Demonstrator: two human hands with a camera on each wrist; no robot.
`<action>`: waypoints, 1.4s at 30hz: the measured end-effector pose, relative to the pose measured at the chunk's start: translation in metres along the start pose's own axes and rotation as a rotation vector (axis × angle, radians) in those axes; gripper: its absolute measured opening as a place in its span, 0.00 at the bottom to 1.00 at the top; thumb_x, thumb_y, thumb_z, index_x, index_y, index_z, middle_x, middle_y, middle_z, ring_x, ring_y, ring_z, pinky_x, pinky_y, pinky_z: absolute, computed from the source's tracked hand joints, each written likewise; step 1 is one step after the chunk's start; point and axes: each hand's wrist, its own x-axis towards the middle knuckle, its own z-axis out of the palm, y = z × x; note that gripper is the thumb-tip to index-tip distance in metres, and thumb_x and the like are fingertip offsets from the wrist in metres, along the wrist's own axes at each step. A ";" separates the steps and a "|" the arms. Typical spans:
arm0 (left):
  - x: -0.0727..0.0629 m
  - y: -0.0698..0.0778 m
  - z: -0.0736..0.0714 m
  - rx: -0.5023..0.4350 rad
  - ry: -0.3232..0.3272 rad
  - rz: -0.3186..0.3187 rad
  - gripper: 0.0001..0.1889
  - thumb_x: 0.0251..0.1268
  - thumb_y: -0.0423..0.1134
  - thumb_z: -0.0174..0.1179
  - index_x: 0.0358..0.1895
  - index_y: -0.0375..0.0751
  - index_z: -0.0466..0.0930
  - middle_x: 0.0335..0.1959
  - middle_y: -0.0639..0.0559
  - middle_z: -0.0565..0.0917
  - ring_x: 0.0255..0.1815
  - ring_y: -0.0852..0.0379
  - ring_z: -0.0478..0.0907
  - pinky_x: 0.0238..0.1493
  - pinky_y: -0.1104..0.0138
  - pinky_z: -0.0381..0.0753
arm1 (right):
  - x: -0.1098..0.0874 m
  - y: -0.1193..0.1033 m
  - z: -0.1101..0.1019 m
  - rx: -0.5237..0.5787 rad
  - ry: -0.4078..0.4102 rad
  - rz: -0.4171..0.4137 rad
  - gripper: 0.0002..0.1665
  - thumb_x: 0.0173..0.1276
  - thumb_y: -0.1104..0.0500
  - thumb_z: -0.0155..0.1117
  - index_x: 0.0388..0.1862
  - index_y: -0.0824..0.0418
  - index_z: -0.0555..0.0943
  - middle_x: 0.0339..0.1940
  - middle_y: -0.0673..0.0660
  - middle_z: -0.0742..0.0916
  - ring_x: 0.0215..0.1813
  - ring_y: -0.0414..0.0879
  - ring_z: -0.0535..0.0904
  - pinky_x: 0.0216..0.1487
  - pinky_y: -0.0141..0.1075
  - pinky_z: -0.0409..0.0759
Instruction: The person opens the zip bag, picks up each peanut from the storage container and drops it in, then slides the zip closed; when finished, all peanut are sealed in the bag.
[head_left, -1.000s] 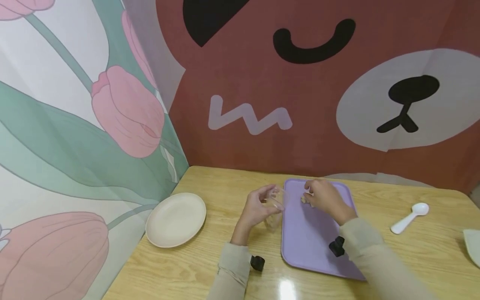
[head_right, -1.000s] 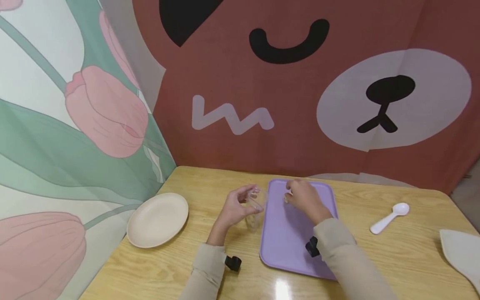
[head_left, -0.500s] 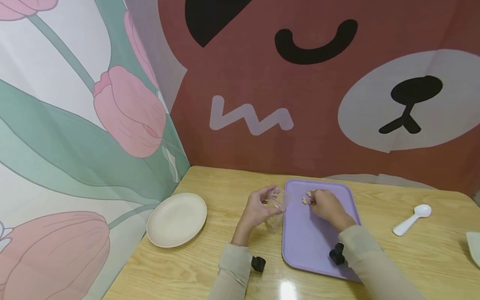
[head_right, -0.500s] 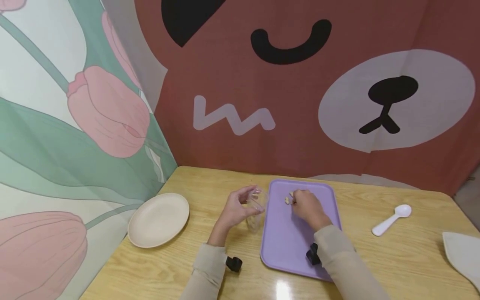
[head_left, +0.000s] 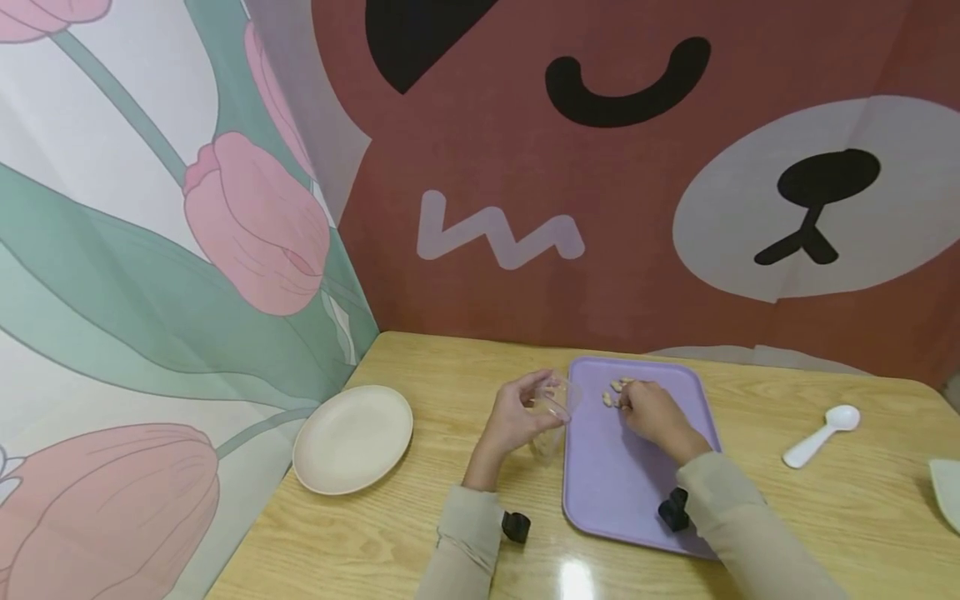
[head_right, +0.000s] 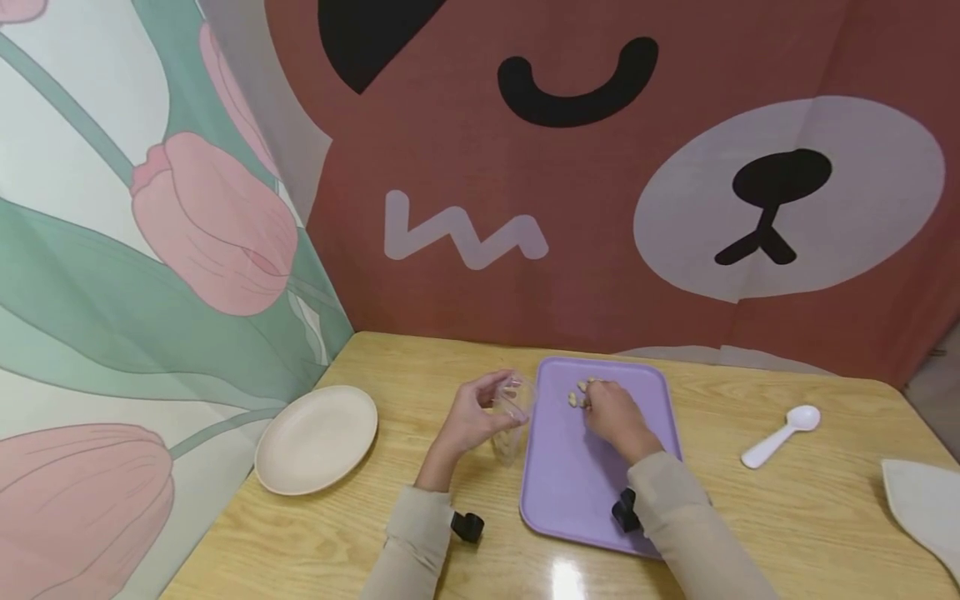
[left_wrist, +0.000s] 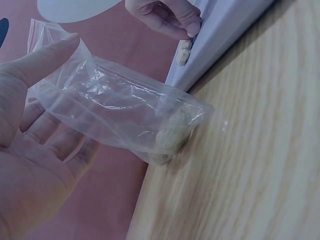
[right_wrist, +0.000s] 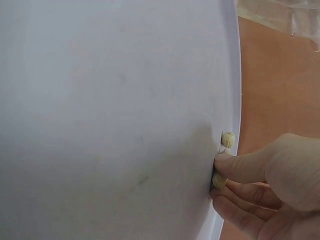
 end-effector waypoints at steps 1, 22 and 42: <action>0.000 0.000 0.000 -0.002 -0.001 0.003 0.38 0.50 0.34 0.77 0.68 0.38 0.74 0.61 0.50 0.80 0.56 0.56 0.78 0.52 0.62 0.76 | 0.000 0.000 0.000 0.001 0.002 -0.003 0.05 0.55 0.75 0.67 0.30 0.70 0.86 0.31 0.61 0.87 0.33 0.53 0.82 0.32 0.45 0.80; 0.000 0.000 -0.002 -0.013 0.010 0.002 0.37 0.49 0.35 0.77 0.67 0.40 0.75 0.57 0.52 0.83 0.56 0.57 0.78 0.53 0.61 0.77 | 0.014 -0.062 -0.048 0.054 0.129 -0.167 0.06 0.60 0.76 0.66 0.31 0.67 0.84 0.27 0.55 0.81 0.30 0.49 0.76 0.31 0.44 0.76; 0.000 -0.001 -0.003 -0.031 -0.010 -0.003 0.37 0.51 0.37 0.76 0.68 0.38 0.73 0.60 0.52 0.81 0.55 0.57 0.79 0.54 0.51 0.77 | 0.010 -0.121 -0.051 0.084 0.110 -0.293 0.11 0.59 0.72 0.71 0.42 0.68 0.87 0.34 0.56 0.85 0.35 0.47 0.80 0.35 0.41 0.80</action>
